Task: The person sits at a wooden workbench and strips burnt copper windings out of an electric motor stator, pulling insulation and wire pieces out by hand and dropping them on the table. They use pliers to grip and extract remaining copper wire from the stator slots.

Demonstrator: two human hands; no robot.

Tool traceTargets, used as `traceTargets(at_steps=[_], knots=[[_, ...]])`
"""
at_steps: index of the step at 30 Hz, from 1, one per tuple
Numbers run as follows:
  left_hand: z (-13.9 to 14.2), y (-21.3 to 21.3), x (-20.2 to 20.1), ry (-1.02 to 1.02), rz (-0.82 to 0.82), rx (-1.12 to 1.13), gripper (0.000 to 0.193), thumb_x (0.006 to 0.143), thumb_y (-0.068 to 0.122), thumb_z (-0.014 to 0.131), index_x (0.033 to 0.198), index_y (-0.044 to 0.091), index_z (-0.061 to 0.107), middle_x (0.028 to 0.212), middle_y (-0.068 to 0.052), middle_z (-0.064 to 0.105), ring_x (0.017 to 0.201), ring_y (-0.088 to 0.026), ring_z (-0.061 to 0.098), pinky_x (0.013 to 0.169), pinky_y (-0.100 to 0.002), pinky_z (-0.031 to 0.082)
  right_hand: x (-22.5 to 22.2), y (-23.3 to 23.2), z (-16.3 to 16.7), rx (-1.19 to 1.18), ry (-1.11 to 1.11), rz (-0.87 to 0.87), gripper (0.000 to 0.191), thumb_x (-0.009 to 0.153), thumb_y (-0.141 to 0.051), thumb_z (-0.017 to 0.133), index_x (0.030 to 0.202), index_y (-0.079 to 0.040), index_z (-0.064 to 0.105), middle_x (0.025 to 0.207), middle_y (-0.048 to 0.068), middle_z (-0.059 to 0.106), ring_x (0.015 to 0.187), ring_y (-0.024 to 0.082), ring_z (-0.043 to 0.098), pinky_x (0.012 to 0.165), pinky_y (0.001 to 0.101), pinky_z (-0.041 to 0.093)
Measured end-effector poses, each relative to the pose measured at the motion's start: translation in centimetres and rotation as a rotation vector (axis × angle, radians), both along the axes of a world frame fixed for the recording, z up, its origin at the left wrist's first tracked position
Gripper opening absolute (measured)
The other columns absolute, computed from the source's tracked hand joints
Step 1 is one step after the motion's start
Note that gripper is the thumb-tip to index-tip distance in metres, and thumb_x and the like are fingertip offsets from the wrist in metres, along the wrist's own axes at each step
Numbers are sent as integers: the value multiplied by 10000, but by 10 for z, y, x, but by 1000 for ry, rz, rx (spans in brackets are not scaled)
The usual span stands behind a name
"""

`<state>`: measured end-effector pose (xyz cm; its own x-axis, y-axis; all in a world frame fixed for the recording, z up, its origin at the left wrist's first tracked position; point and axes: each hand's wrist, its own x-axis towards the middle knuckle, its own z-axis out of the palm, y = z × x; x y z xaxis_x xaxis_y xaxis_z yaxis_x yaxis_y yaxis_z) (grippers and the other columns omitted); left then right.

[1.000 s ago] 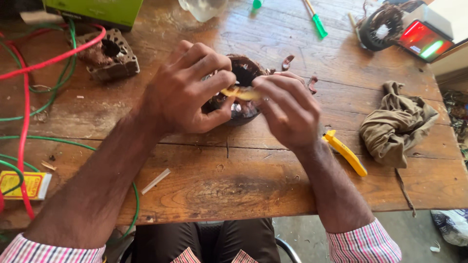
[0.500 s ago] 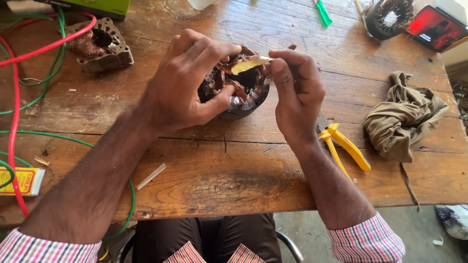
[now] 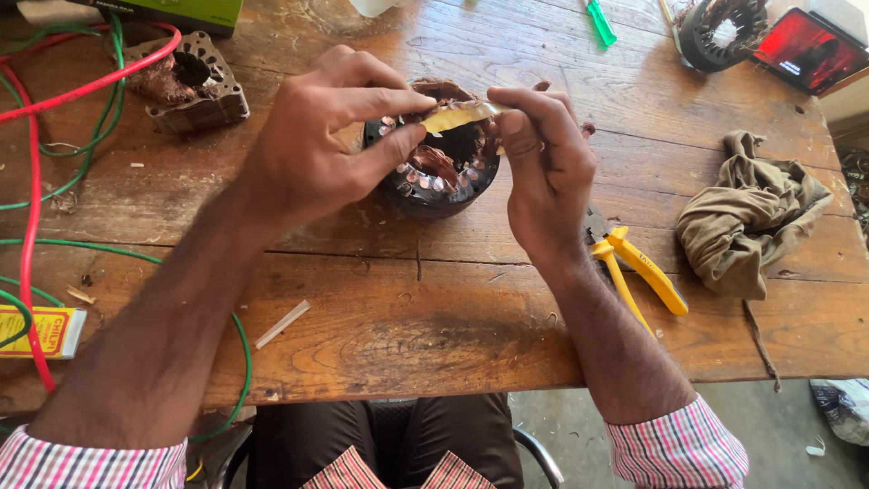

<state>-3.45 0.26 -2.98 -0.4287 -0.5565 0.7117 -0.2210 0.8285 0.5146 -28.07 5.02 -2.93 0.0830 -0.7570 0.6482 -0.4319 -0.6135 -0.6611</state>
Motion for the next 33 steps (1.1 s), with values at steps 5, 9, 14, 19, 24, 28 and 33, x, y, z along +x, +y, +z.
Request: traceTargets(at_steps=[5,9,14,19,24,28,33], knots=[[6,1,3,11,-24,42,237,1003,82,788,1236,45,767,1167,-114,733,1126,-219,679,981,-345,564,1,0,-2,-14,6,9,205,1186,-148,570,1299,-5,665,1079,24,595,994,71,597,873,219,531],[5,-1,6,57,-77,215,221,1004,60,754,1223,62,778,1099,-96,743,1077,-183,681,927,-312,561,2,2,-1,-39,27,32,160,1171,-111,591,1283,-13,651,1157,41,596,1026,83,614,888,232,547],[1,-10,8,221,-104,460,151,1034,96,679,1149,56,769,1067,-72,759,954,-155,723,803,-273,603,4,7,0,-135,171,-36,88,1126,-53,661,1211,-38,677,1153,77,636,1012,143,639,852,255,547],[4,-18,20,316,-61,165,155,1037,42,655,1171,-1,720,1084,-99,732,959,-156,707,840,-301,590,2,11,4,-219,263,-43,107,1096,-28,686,1201,-49,684,1162,100,654,1027,192,676,887,309,566],[2,-17,19,187,159,10,114,951,59,703,1025,2,768,923,-113,744,843,-197,647,728,-332,520,-2,12,4,-249,328,-29,151,1082,-18,703,1225,-66,691,1165,108,659,1038,214,687,892,319,569],[6,-13,19,81,319,-35,183,878,79,721,1046,37,783,925,-90,673,908,-174,602,820,-347,529,-4,12,1,-269,338,-48,176,1077,-34,712,1246,-70,682,1178,113,659,1053,220,681,909,334,564],[15,-10,21,19,111,92,402,765,94,719,1164,83,767,1091,-91,560,1022,-193,492,724,-321,502,-4,9,1,-249,327,-40,167,1122,-87,674,1287,-68,662,1195,109,652,1058,200,677,901,322,569]])
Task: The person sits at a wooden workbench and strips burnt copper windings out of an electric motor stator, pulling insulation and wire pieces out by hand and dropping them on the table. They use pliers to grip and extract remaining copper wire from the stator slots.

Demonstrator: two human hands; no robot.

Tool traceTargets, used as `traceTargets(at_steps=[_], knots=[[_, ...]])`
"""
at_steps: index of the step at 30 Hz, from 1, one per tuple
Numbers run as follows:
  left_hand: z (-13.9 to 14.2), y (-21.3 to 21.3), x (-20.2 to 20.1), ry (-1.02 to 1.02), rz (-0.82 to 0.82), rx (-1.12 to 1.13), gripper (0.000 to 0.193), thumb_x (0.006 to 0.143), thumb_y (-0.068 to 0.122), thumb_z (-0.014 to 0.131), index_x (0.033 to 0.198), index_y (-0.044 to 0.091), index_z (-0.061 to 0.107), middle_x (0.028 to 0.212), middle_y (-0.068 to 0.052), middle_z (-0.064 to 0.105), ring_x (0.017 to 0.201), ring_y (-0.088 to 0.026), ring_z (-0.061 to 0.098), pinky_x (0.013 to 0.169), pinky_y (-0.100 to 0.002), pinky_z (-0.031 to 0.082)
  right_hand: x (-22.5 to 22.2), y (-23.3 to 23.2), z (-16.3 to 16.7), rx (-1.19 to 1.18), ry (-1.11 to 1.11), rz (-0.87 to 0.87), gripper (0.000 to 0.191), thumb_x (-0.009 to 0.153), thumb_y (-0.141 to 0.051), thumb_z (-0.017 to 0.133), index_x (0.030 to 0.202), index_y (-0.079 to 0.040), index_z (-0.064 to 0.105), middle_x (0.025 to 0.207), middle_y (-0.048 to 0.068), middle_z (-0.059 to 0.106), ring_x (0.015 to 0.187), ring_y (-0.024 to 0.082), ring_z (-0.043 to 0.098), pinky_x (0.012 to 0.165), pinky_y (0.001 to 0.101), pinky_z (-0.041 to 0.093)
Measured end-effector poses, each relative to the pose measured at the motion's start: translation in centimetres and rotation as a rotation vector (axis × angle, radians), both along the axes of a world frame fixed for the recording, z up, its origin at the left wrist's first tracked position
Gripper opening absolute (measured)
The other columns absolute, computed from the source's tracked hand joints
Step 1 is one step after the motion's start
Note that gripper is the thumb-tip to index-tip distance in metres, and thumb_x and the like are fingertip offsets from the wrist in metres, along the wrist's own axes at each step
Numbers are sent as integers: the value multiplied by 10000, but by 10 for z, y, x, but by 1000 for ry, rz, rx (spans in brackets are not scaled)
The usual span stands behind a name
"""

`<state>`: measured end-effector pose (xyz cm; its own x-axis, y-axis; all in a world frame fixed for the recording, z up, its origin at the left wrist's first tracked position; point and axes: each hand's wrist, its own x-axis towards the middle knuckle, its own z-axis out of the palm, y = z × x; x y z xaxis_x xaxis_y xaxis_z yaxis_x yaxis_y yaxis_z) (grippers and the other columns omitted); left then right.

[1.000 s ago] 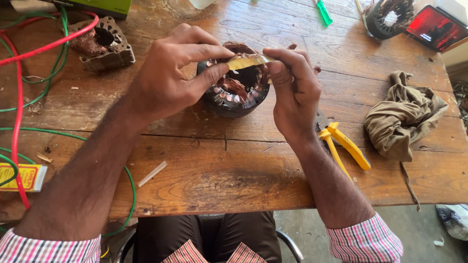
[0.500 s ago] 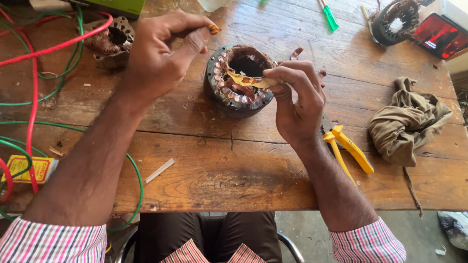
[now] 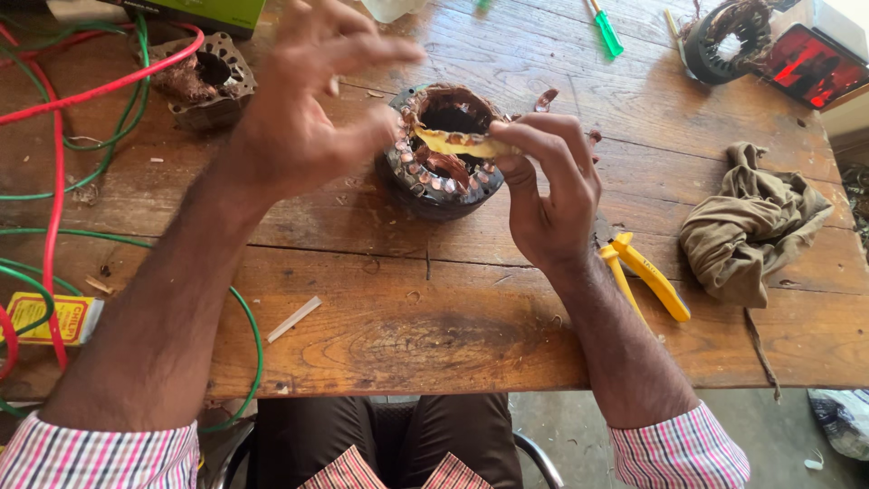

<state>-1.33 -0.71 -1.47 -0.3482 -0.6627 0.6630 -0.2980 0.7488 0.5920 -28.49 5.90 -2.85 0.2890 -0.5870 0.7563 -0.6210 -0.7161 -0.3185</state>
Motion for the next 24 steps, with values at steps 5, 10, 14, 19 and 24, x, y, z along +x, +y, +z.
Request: traceTargets(at_steps=[5,10,14,19,24], knots=[[-6,5,-4,-76,-78,-91,206,946,208,844,1120,107,799,1126,-61,648,1149,-190,576,946,-364,545,2,-4,-1,99,-112,-55,218,1130,-108,612,1328,-30,657,1115,63,660,979,129,625,859,287,528],[-17,1,-7,-111,-58,-200,275,944,247,853,1152,75,803,1132,-72,698,1101,-219,629,959,-397,567,4,-2,-2,257,-335,54,223,1183,-103,568,1369,-7,643,1132,41,610,1035,75,604,906,218,522],[-21,1,-11,-139,-21,-232,249,1023,236,798,1203,64,792,1143,-81,706,1097,-231,650,971,-401,572,3,-3,-2,259,-318,40,232,1180,-115,582,1372,-4,653,1104,30,609,1001,72,600,884,212,512],[-19,5,-10,-150,-1,-281,204,1063,174,757,1225,49,766,1160,-108,686,1118,-272,642,973,-421,563,1,-3,-1,146,-130,-16,267,1144,-135,654,1388,-29,668,1085,17,632,948,82,617,817,223,539],[-20,8,-14,-135,32,-274,179,1069,142,753,1217,42,745,1162,-114,679,1118,-290,644,959,-429,554,2,-8,-3,204,-258,61,382,1097,-199,729,1416,-22,616,1227,67,588,1032,106,644,858,252,615]])
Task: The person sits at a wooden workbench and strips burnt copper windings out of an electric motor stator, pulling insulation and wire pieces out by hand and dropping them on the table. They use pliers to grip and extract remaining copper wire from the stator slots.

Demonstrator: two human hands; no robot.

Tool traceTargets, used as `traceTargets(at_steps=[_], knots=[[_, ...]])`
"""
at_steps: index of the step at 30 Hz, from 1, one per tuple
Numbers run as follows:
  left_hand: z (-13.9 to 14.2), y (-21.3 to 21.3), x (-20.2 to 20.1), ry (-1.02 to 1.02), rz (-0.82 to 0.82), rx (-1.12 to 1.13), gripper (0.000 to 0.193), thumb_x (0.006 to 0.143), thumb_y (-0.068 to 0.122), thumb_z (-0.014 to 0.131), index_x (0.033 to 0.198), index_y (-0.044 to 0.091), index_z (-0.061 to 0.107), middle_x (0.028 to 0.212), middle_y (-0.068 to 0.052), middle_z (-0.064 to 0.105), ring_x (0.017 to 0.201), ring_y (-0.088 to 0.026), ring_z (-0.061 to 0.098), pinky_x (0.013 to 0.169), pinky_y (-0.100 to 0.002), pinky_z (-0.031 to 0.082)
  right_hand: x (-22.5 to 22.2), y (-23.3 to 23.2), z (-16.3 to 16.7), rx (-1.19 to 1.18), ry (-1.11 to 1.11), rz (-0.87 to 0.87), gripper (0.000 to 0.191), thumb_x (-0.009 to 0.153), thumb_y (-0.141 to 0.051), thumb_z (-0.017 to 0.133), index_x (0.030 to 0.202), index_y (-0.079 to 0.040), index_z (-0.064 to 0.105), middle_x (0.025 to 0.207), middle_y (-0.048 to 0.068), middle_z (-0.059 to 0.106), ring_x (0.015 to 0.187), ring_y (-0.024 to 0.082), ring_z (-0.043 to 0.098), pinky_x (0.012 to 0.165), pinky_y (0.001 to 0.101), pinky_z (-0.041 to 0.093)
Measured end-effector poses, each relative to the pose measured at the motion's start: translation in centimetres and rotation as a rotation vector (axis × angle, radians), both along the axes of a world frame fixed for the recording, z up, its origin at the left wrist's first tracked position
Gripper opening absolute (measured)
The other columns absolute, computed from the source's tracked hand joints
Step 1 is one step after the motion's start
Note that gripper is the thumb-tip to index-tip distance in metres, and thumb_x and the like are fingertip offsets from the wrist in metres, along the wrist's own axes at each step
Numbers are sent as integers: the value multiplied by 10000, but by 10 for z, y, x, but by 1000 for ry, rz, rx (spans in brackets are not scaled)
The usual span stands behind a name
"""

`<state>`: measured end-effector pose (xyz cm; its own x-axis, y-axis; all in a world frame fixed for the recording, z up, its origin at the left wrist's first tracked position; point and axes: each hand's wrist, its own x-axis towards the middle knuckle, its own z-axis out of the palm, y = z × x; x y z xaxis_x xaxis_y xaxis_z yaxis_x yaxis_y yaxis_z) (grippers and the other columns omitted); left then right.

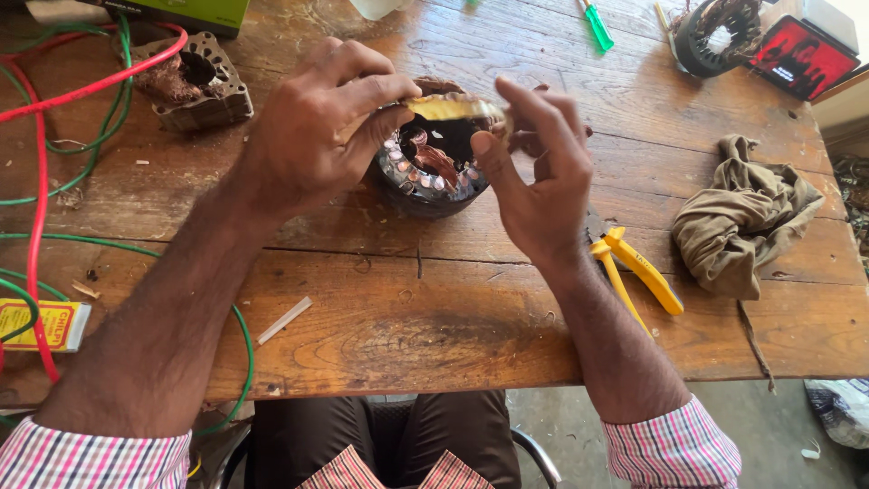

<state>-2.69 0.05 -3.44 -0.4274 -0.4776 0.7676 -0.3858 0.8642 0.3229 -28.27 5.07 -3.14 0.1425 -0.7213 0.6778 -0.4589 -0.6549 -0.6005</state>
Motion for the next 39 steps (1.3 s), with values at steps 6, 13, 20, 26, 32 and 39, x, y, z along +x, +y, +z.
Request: traceTargets(at_steps=[6,13,20,26,32,39], knots=[[-3,-6,-2,11,26,-63,197,1062,229,832,1158,75,755,1136,-81,698,1091,-250,638,942,-435,537,-13,-5,-3,38,57,-113,325,1121,-222,726,1364,-19,656,1264,103,618,1086,122,678,867,250,622],[-3,-2,1,37,37,-16,149,1012,176,802,927,58,771,1136,-98,720,1132,-273,609,987,-441,514,-16,-8,-9,-250,196,-115,269,933,-217,766,1071,-52,605,1305,125,501,1204,220,531,957,385,543],[-2,4,-4,17,-5,28,192,1055,185,748,989,16,810,1396,-150,695,1346,-318,568,1157,-441,467,2,18,0,-221,561,-222,302,1006,-339,807,1235,-141,805,1567,180,380,1427,285,375,1088,412,410],[0,4,-4,10,-3,19,169,1031,160,746,1008,1,800,1394,-157,695,1344,-328,567,1160,-439,463,14,19,3,23,411,-165,165,1026,-296,760,1082,-150,815,1595,178,392,1502,307,335,1195,468,351],[0,2,-3,-2,-10,24,178,1037,167,758,991,1,799,1374,-151,703,1323,-322,572,1137,-435,475,19,19,2,243,112,10,182,1056,-263,713,1097,-99,781,1523,156,450,1509,290,391,1262,446,370],[0,1,-1,-11,-13,23,167,1031,176,758,994,21,808,1365,-153,707,1319,-331,562,1128,-445,469,21,17,3,595,-212,117,241,1029,-198,661,1095,-1,784,1290,238,613,1217,248,570,1066,350,469]])
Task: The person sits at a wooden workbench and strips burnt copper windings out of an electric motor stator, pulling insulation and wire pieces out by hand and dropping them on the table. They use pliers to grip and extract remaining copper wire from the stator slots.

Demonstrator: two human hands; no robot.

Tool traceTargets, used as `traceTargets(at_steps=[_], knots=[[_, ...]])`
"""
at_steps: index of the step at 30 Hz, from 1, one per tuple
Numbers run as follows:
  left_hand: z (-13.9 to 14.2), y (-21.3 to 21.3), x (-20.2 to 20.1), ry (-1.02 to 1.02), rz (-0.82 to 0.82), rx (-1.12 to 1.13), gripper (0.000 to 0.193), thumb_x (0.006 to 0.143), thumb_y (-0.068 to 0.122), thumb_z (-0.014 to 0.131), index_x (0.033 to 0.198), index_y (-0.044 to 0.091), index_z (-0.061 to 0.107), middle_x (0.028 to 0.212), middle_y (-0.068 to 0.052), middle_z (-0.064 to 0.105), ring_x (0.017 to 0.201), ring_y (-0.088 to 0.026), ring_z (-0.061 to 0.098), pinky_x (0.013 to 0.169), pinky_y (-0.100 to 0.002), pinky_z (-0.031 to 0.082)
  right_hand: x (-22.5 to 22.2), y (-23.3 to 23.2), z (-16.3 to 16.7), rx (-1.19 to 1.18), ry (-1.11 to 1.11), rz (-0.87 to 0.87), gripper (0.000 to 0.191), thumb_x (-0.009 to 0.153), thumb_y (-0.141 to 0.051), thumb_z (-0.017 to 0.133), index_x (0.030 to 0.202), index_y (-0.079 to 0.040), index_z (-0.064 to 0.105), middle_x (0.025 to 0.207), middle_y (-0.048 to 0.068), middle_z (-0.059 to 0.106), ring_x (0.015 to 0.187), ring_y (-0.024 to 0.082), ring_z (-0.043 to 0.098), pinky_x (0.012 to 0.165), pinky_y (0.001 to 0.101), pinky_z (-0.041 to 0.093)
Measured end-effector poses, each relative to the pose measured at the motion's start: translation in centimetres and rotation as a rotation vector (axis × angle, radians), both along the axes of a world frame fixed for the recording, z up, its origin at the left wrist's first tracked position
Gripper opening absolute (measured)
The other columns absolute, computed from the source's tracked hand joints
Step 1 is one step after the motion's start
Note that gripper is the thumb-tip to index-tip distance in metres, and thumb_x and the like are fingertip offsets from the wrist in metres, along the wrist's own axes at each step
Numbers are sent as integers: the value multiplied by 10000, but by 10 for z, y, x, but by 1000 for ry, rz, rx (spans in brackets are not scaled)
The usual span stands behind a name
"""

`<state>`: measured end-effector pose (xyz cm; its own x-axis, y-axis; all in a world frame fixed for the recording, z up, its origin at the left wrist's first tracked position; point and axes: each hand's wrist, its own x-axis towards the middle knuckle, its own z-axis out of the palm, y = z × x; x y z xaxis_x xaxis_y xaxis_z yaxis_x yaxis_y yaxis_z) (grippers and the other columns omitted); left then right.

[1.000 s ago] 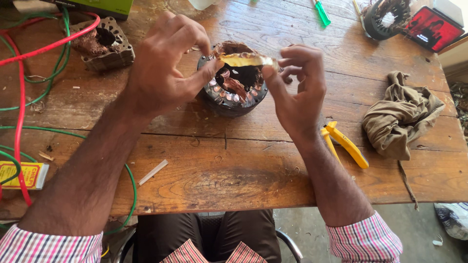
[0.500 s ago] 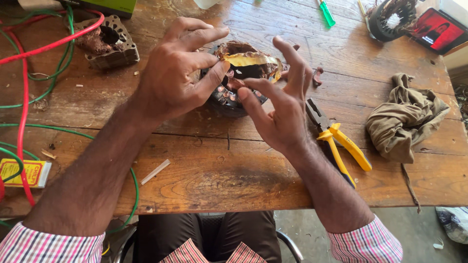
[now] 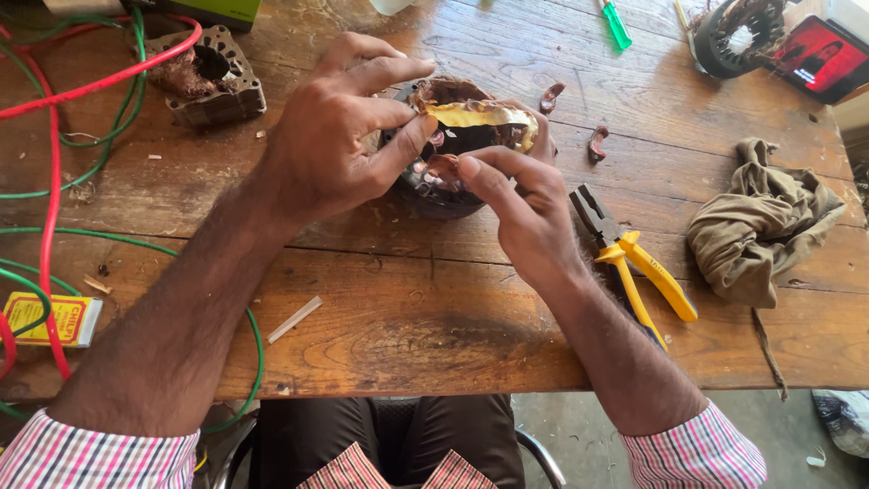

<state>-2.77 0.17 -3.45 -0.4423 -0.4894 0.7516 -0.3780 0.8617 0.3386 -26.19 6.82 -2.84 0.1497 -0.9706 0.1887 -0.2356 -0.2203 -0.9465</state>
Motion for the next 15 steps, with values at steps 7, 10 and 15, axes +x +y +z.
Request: traceTargets(at_steps=[7,10,15], knots=[[4,3,2,47,-152,145,165,935,187,783,1018,50,818,1397,-147,682,1353,-330,527,1151,-449,449,0,-5,-4,-74,-232,125,232,1038,-123,646,1171,46,733,1498,79,411,1260,177,595,1064,344,581],[9,4,3,31,-186,178,211,863,232,837,1033,107,834,1420,-151,653,1367,-339,496,1154,-461,419,-2,-4,-2,-152,-136,121,222,1074,-96,639,1184,67,742,1538,84,424,1408,174,486,1150,356,508],[16,4,2,-45,-239,329,328,806,302,884,1108,182,836,1470,-114,631,1380,-320,476,1182,-461,379,-8,1,5,-176,3,116,307,1080,-212,561,1205,-8,754,1562,90,429,1463,225,423,1261,409,368]])
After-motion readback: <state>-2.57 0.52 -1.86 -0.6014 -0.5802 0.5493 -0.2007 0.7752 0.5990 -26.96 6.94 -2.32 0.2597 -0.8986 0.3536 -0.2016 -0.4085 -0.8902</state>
